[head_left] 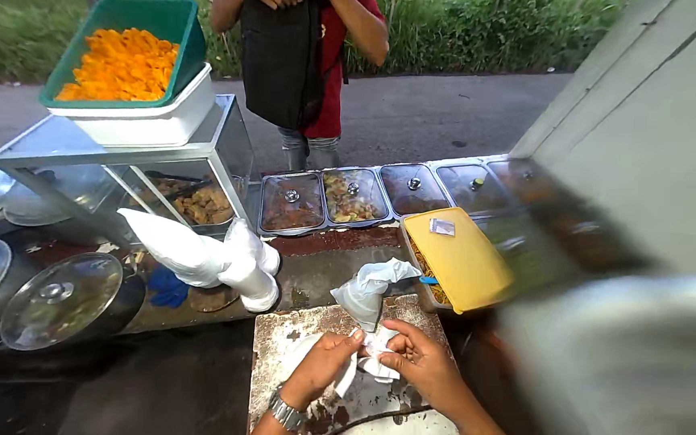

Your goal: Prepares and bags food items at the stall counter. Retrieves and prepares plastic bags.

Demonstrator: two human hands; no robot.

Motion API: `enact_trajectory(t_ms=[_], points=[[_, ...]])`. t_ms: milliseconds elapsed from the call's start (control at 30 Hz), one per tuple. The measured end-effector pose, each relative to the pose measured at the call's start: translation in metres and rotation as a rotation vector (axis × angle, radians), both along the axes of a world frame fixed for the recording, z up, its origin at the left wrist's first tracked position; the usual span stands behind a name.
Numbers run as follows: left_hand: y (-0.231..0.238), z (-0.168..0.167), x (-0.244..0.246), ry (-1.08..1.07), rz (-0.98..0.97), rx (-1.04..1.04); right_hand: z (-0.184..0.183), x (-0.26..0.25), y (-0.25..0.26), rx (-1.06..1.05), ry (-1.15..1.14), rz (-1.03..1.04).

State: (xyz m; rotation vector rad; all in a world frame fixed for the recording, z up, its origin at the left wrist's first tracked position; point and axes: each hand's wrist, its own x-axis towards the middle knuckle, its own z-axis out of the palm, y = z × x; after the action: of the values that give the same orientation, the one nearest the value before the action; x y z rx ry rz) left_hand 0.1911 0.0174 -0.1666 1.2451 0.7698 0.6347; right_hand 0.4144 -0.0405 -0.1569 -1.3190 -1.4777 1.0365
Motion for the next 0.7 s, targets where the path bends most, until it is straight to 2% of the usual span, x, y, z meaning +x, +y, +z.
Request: enact_trajectory(t_ms=[67, 100, 167, 233, 267, 367, 500, 600, 700], points=[[0.006, 0.0, -0.018, 0.095, 0.084, -0.001, -0.001, 0.008, 0.004, -0.015, -0.053, 0.032], [0.008, -0.003, -0.024, 0.051, 0.157, -0.05, -0.002, 0.012, 0.005, -0.008, -0.093, 0.034], [0.008, -0.012, -0.027, -0.226, 0.258, -0.209, -0.007, 0.019, 0.011, 0.041, -0.168, 0.01], [0.004, -0.02, -0.02, -0.494, 0.222, -0.39, -0.014, 0.02, 0.018, 0.079, -0.178, -0.011], [0.0, -0.024, -0.013, -0.532, 0.204, -0.411, -0.017, 0.019, 0.022, 0.091, -0.178, -0.008], [-0.014, -0.035, 0.008, -0.348, 0.206, -0.239, -0.024, 0.017, 0.028, 0.128, -0.27, 0.029], [-0.01, -0.027, 0.032, 0.026, 0.396, -0.021, -0.034, 0.029, 0.032, 0.065, -0.255, 0.176], [-0.009, -0.027, 0.043, 0.022, 0.433, -0.016, -0.034, 0.032, 0.039, -0.087, -0.14, 0.215], [-0.014, -0.029, 0.055, -0.149, 0.498, -0.217, -0.04, 0.027, 0.046, -0.167, -0.022, 0.183]])
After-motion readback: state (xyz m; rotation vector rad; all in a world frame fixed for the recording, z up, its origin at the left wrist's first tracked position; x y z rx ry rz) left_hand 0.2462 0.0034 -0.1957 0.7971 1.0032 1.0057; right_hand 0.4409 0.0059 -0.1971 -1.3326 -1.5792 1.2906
